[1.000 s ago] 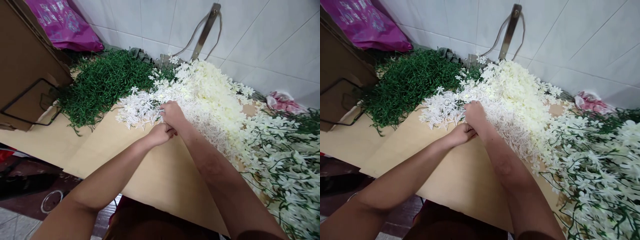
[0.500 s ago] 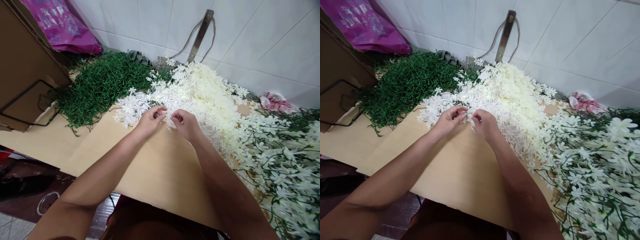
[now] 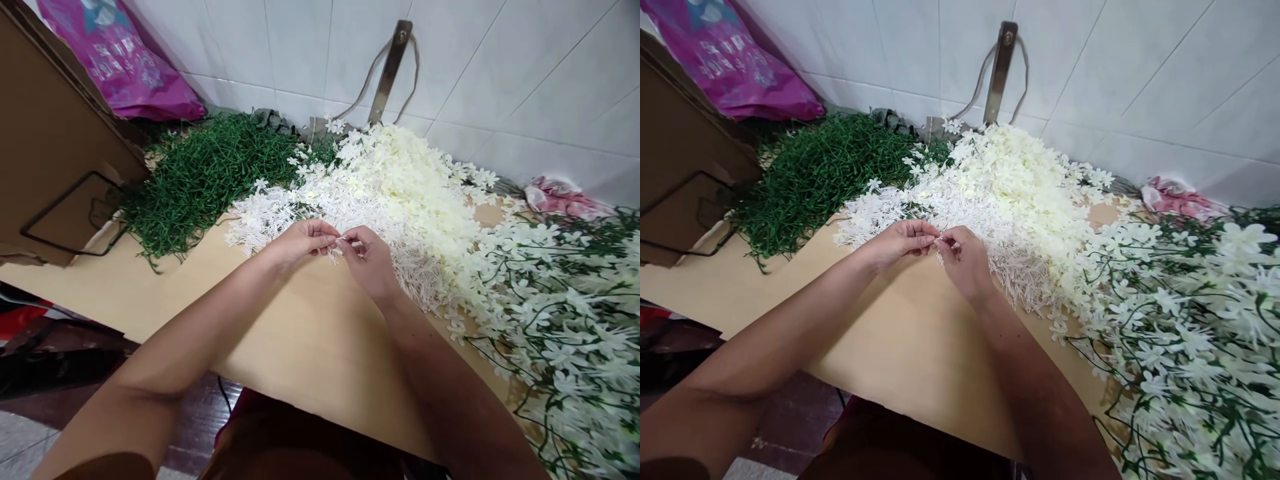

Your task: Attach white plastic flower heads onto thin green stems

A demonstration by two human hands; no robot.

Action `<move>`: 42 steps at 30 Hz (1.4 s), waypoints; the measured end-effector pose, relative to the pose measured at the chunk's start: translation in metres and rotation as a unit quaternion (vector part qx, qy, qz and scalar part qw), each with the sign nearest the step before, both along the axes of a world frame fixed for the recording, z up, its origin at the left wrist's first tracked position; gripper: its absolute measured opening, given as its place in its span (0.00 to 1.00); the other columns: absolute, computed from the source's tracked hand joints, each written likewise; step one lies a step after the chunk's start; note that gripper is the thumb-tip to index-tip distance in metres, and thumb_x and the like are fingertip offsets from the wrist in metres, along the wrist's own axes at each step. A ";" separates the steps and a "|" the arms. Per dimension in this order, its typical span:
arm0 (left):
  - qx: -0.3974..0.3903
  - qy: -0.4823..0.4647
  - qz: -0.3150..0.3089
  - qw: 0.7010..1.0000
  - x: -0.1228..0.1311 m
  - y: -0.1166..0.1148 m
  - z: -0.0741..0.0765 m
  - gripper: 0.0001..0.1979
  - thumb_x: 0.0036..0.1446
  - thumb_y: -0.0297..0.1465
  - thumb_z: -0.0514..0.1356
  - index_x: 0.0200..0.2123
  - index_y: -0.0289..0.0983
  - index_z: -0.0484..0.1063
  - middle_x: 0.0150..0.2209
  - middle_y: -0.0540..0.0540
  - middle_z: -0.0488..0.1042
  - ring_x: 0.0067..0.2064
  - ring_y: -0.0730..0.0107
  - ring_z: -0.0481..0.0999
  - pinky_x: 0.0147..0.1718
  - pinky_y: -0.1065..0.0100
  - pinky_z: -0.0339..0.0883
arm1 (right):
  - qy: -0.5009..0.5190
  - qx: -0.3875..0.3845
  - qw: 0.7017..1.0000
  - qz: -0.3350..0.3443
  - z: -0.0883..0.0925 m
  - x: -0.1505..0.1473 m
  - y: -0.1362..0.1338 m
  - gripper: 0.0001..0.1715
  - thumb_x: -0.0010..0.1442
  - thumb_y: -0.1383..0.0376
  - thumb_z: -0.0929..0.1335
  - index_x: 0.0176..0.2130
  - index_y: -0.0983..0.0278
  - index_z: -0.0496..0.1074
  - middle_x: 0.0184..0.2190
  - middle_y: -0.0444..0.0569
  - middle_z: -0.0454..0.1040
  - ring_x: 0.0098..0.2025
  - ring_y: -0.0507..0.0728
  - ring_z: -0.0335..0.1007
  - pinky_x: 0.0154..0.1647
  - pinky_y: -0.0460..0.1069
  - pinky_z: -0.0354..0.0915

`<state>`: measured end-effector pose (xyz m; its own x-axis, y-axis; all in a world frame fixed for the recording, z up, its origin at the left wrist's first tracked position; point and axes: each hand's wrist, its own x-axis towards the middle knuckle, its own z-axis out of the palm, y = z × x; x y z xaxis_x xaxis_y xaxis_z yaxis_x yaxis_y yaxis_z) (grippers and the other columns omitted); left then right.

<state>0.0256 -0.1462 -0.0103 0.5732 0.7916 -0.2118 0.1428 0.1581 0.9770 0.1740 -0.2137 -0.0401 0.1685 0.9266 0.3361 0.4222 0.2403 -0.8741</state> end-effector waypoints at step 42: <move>-0.184 -0.097 0.103 0.973 0.010 0.002 -0.010 0.08 0.45 0.23 0.67 0.27 0.33 0.69 0.20 0.51 0.71 0.21 0.79 0.69 0.22 0.77 0.59 | 0.129 0.063 0.989 -0.023 -0.004 0.001 0.006 0.05 0.54 0.63 0.69 0.31 0.61 0.69 0.32 0.46 0.72 0.36 0.53 0.70 0.39 0.50 0.69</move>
<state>0.0357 -0.1444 -0.0205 0.4681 0.7853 -0.4053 -0.1112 0.5073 0.8545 0.1750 -0.2079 -0.0439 0.3045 0.8693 0.3893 0.2027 0.3402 -0.9182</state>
